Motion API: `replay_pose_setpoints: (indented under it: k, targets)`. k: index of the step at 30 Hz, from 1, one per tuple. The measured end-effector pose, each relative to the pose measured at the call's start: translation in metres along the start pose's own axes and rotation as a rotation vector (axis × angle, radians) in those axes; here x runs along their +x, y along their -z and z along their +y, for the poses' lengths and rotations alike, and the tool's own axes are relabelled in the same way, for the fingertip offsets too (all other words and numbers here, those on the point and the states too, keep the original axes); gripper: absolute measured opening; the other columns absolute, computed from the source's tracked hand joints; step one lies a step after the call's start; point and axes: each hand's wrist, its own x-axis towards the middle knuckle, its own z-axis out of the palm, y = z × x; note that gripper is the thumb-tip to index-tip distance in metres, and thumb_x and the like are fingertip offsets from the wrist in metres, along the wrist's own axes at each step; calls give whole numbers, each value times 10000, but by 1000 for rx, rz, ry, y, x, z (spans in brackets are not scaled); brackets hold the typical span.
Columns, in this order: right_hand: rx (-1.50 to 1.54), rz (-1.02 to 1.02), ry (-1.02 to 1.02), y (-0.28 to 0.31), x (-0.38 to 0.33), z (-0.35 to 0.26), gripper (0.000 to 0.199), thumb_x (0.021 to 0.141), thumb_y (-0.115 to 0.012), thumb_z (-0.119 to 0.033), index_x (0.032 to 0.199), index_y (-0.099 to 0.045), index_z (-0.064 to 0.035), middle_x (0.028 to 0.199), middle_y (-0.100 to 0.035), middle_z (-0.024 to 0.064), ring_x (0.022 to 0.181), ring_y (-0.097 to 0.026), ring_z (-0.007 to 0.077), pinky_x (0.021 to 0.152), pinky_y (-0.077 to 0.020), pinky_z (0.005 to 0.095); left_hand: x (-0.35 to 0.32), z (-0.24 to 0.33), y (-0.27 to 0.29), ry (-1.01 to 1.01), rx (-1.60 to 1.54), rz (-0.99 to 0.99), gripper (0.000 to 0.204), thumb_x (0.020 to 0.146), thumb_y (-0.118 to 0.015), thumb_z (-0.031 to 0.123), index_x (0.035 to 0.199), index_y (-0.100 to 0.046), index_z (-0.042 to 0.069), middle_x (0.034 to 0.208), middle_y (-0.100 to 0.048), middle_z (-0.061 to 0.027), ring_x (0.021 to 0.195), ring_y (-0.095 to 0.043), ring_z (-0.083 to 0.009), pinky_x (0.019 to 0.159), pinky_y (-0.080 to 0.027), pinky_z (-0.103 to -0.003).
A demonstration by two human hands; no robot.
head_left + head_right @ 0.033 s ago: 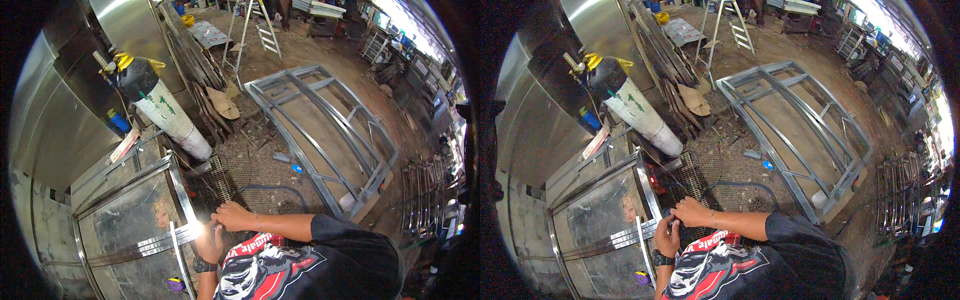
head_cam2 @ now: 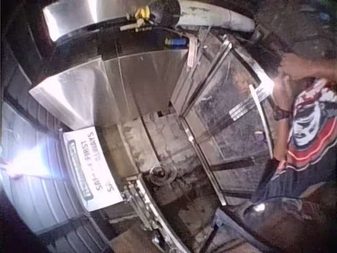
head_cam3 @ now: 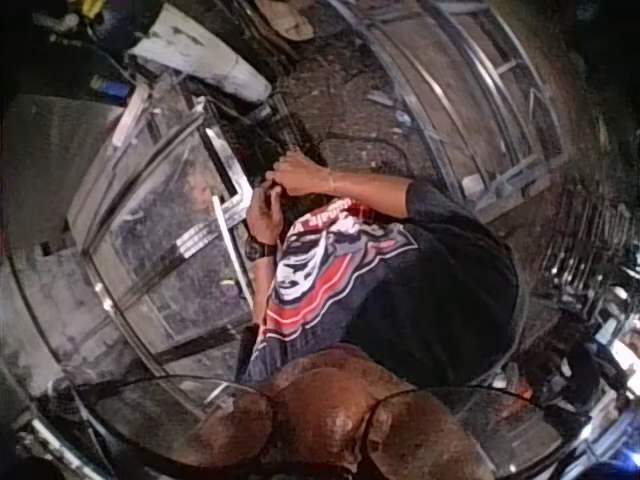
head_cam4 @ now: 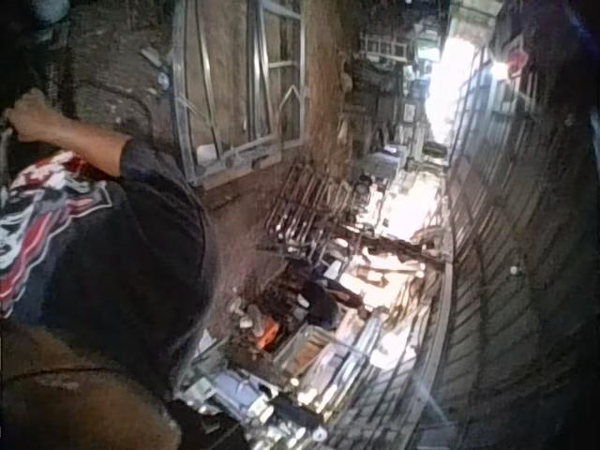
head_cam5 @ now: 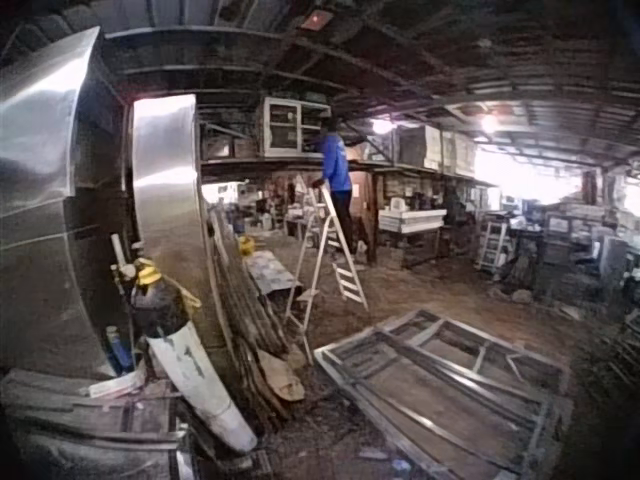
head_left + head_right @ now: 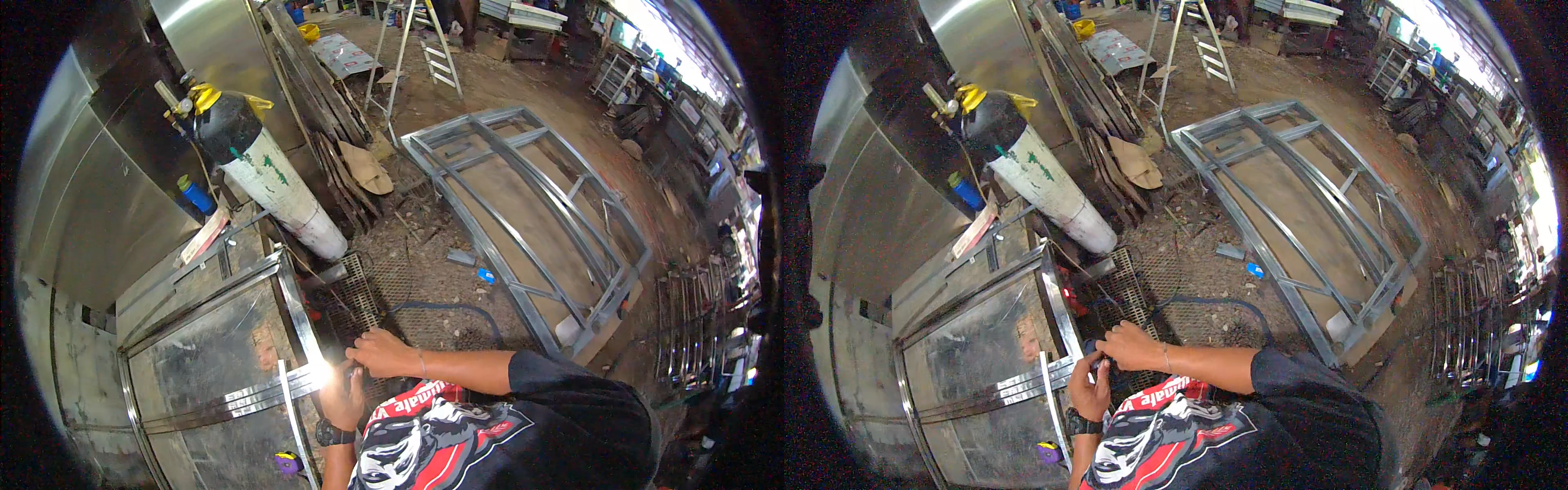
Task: The person measures and marks metal frame components on a workbench using a tape measure, ruler, and marker. They repeatedly position the tape measure and ruler, mark measurement points, and adjust the tools to ensure accuracy across multiple sections of the frame.
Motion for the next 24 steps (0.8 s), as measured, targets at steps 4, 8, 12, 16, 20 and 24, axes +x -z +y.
replay_pose_setpoints:
  k: [4,8,12,16,20,24]
  targets:
    - [5,75,32,-2,4,-4,234,908,-776,-278,1041,-692,-104,913,-683,122,945,-688,326,834,-484,480,-7,-11,8,138,-145,41,228,973,-706,72,1186,-727,-5,1027,-763,-203,927,-746,-378,852,-573,-452]
    - [36,174,158,2,2,-11,227,970,-736,-334,974,-701,-110,893,-659,100,914,-665,314,821,-475,469,-17,-17,18,252,-150,43,199,982,-701,93,1152,-713,-8,1009,-754,-202,921,-742,-374,834,-567,-448]
    - [49,103,216,5,13,-16,238,983,-721,-344,904,-715,-119,879,-641,89,918,-655,309,826,-476,462,-26,-25,26,356,-24,-72,242,1009,-724,178,1174,-715,2,1025,-753,-240,929,-739,-420,817,-568,-451]
    - [82,12,337,14,37,-25,246,932,-738,-340,856,-727,-107,883,-632,103,916,-650,320,829,-482,474,-29,-23,40,246,37,19,263,1043,-723,261,1142,-743,17,940,-751,-233,818,-746,-402,680,-549,-456]
    - [186,-173,457,29,60,-32,262,911,-760,-342,984,-785,-92,949,-626,131,976,-637,345,843,-488,489,-38,-17,53,326,-57,-25,336,1080,-650,347,1117,-722,20,934,-727,-261,871,-708,-480,724,-541,-524]
    - [179,-254,607,38,78,-31,205,946,-749,-303,981,-776,-103,925,-626,105,964,-621,325,847,-483,462,-45,-7,46,522,-77,63,369,1087,-639,416,1099,-672,49,863,-718,-230,800,-703,-447,686,-522,-510]
